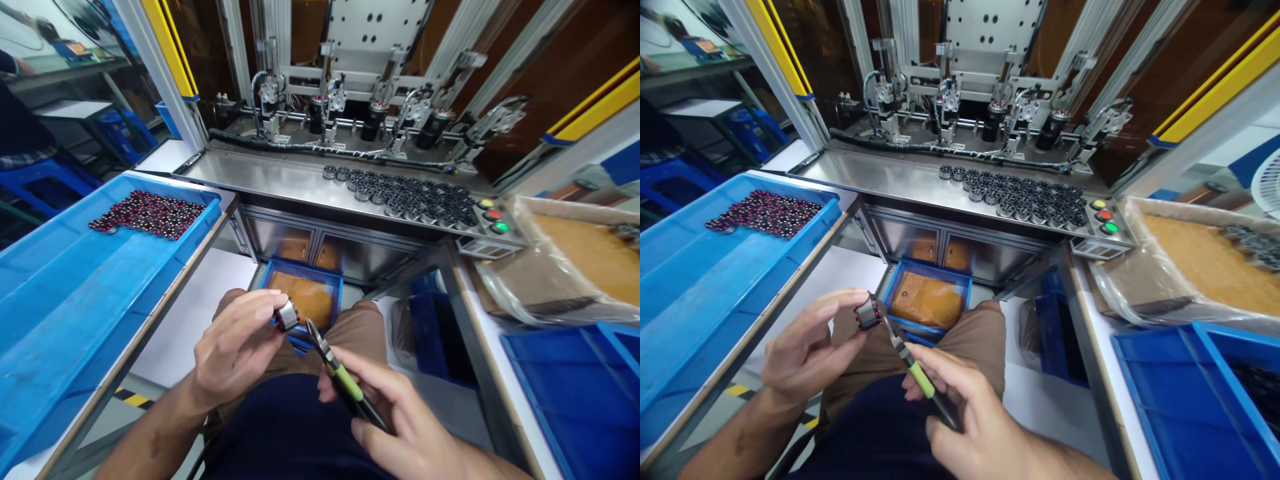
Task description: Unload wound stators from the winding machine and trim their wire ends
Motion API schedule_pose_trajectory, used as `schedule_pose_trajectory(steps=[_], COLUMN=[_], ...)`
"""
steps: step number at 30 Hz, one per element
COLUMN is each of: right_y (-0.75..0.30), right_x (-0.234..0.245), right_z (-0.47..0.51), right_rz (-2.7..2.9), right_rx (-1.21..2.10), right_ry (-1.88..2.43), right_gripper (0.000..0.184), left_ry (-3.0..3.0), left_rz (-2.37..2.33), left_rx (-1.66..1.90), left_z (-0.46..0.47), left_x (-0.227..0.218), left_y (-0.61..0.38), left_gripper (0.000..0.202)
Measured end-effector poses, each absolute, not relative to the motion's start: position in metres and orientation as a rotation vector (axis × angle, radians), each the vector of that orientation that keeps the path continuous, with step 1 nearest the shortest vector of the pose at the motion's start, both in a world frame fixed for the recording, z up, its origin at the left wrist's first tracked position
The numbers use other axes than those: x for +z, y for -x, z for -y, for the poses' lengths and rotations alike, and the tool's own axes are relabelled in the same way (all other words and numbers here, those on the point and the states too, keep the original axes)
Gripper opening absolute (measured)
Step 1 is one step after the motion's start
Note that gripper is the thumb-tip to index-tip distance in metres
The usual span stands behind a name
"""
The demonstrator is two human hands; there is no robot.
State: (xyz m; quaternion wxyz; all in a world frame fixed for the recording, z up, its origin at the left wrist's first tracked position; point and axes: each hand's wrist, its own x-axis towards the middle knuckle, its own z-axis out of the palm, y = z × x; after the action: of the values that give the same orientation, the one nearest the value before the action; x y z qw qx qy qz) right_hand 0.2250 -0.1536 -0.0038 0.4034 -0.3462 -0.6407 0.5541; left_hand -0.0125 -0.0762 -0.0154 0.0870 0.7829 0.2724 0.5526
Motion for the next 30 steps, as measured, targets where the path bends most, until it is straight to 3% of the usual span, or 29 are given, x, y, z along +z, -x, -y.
schedule_pose_trajectory(steps=[4,8,23,30], right_y=[-0.222,-0.22,-0.212,-0.21], right_x=[-0.003,-0.003,-0.001,0.007], right_z=[0.154,0.154,0.15,0.143], right_rz=[1.634,1.632,1.53,1.508], right_rx=[1.408,1.376,1.522,1.443], right_ry=[0.861,0.861,0.85,1.036], right_gripper=[0.087,0.085,0.08,0.057], left_ry=[-2.275,-2.326,-2.243,-2.219], left_rz=[-0.88,-0.794,-0.859,-0.919], left_rx=[1.588,1.638,1.581,1.562], left_z=[0.08,0.08,0.084,0.084], left_x=[-0.014,-0.008,-0.011,-0.012], left_y=[0.01,0.008,0.011,0.009], left_gripper=[0.067,0.078,0.075,0.067])
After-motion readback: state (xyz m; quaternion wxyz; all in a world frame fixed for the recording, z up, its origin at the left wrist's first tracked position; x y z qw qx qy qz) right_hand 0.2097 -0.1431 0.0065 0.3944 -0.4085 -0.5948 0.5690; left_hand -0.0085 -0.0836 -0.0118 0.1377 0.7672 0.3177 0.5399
